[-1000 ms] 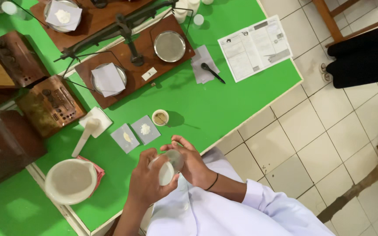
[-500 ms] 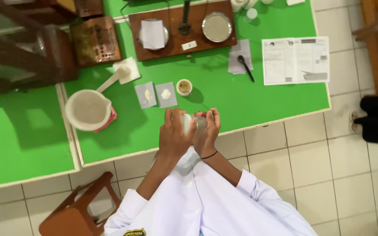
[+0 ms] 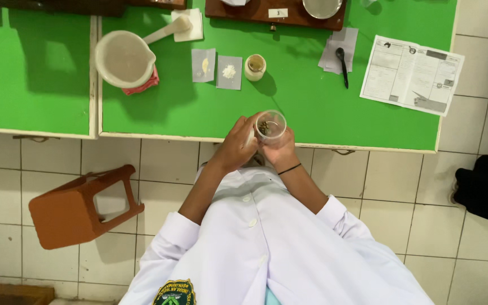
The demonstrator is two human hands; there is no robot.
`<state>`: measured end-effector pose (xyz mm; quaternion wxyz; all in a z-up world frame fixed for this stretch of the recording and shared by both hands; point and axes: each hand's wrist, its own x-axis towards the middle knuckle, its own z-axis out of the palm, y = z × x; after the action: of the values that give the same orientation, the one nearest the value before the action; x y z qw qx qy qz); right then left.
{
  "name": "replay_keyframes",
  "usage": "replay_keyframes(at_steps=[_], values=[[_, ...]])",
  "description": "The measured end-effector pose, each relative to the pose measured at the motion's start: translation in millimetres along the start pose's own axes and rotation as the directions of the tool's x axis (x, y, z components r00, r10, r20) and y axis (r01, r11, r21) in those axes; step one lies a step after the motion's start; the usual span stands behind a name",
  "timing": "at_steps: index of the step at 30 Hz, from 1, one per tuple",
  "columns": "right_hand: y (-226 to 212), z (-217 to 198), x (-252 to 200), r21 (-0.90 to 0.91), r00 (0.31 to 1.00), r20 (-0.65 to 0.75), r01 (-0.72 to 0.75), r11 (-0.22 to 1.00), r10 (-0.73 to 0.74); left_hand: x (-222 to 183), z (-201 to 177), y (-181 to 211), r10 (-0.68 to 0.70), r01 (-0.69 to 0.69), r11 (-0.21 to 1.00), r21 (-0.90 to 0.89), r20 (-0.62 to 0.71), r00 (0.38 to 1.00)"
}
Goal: The person weighs white powder using a balance scale, transferring the substance from a container to small papers with a spoon, and adjusting the weights on the scale by hand until it is balanced.
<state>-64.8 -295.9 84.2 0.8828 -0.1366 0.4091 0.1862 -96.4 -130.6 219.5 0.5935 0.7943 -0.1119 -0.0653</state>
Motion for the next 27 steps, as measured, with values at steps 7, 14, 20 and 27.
replay_keyframes(at_steps=[7, 14, 20, 27], values=[[-21.7, -66.0, 22.2, -0.043, 0.99, 0.142, 0.011, 0.999, -0.005, -9.0, 9.3, 21.4, -0.114, 0.09, 0.978, 0.188, 0.119, 0.986], [-33.5, 40.8, -119.6, -0.431, 0.677, 0.429, 0.735, 0.523, -0.598, -9.1, 9.3, 22.6, 0.074, -0.039, 0.946, 0.323, -0.097, 0.993], [-34.1, 83.1, -184.9, -0.438, 0.356, 0.883, 0.859, -0.266, -0.307, -10.4, 3.1, 26.7, 0.149, -0.106, 0.922, 0.373, -0.087, 0.985], [-44.6, 35.9, -154.2, -0.588, 0.582, 0.809, 0.793, 0.158, 0.083, -14.5, 4.6, 8.4, 0.06, -0.06, 0.983, 0.171, 0.007, 0.998]])
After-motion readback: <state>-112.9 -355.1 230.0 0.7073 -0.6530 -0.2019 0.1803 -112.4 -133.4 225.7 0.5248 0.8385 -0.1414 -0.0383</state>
